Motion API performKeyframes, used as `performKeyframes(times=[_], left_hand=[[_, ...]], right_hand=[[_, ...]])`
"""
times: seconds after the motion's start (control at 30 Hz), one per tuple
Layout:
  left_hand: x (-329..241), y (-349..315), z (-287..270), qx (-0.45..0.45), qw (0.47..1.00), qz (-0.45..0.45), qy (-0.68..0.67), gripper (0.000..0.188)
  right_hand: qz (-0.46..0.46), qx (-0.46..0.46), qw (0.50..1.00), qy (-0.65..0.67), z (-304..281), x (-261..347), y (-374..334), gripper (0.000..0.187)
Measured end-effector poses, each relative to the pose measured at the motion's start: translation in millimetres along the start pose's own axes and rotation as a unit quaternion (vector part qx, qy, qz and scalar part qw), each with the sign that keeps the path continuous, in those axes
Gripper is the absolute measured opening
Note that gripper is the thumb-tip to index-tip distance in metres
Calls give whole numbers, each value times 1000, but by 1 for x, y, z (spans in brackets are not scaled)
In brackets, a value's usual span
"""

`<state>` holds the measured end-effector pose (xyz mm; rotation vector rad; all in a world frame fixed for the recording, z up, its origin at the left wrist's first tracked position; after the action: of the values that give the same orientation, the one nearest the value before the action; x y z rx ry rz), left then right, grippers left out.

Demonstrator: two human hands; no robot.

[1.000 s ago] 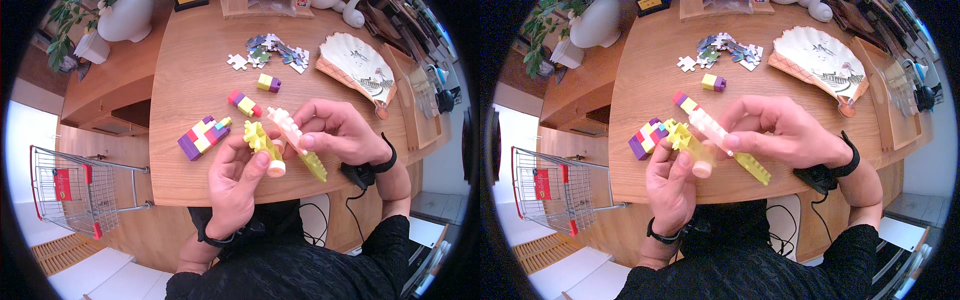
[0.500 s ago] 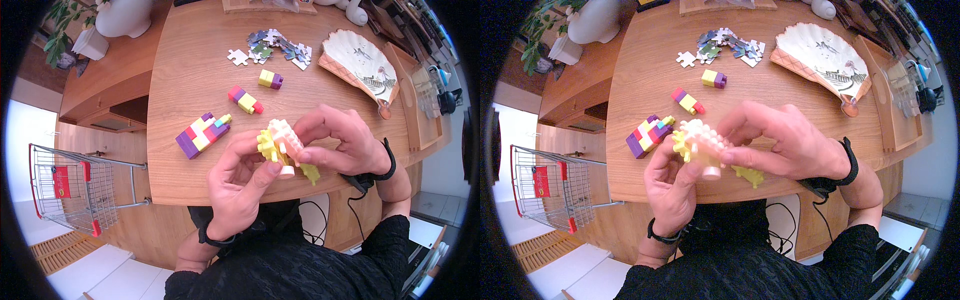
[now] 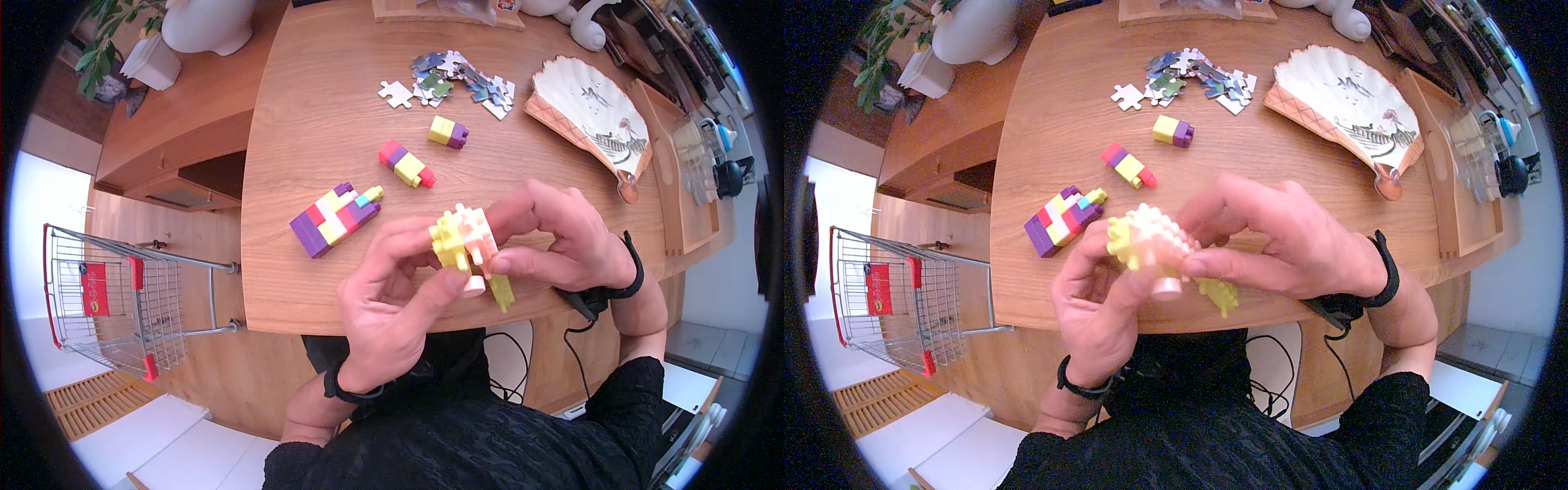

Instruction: Assemble several interlocking colorful toy blocks on a wooden table.

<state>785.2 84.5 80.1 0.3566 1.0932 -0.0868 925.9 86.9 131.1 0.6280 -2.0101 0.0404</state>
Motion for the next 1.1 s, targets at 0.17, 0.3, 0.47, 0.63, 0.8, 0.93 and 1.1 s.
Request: performKeyframes(times=[0.17, 0.3, 0.47, 0.63, 0.8, 0.93, 1.1], left_hand=[[9, 0, -7, -63, 987, -95, -113, 30], [8, 3, -5, -58, 981, -120, -139, 32], [15, 2, -7, -55, 980, -129, -145, 34], [10, 4, -2, -36, 981, -126, -145, 34], [14, 4, 2, -22, 974, -179, -139, 36], [15, 3, 3, -24, 966, -203, -161, 38], [16, 3, 4, -1, 960, -211, -182, 40]], right_hand=[[167, -24, 959, 228, -1, -31, -4, 26], [211, -9, 928, 307, 7, -40, -4, 28], [222, -1, 924, 313, 12, -42, -6, 28], [162, -65, 931, 320, 2, -34, 0, 29], [150, -97, 944, 276, -8, -36, -3, 27], [146, -129, 934, 300, -13, -38, -1, 30], [132, -142, 936, 295, -18, -36, 1, 34]])
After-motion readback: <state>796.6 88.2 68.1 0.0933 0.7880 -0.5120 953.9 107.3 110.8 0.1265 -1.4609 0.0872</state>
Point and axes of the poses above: each hand's wrist, its own y-axis towards the middle knuckle, its own z-axis out of the palm, x = y × z, the point moved 9 cm from there along y, towards the middle knuckle, and after that the axes turned 4 degrees about -x, right-handed, at the moved point
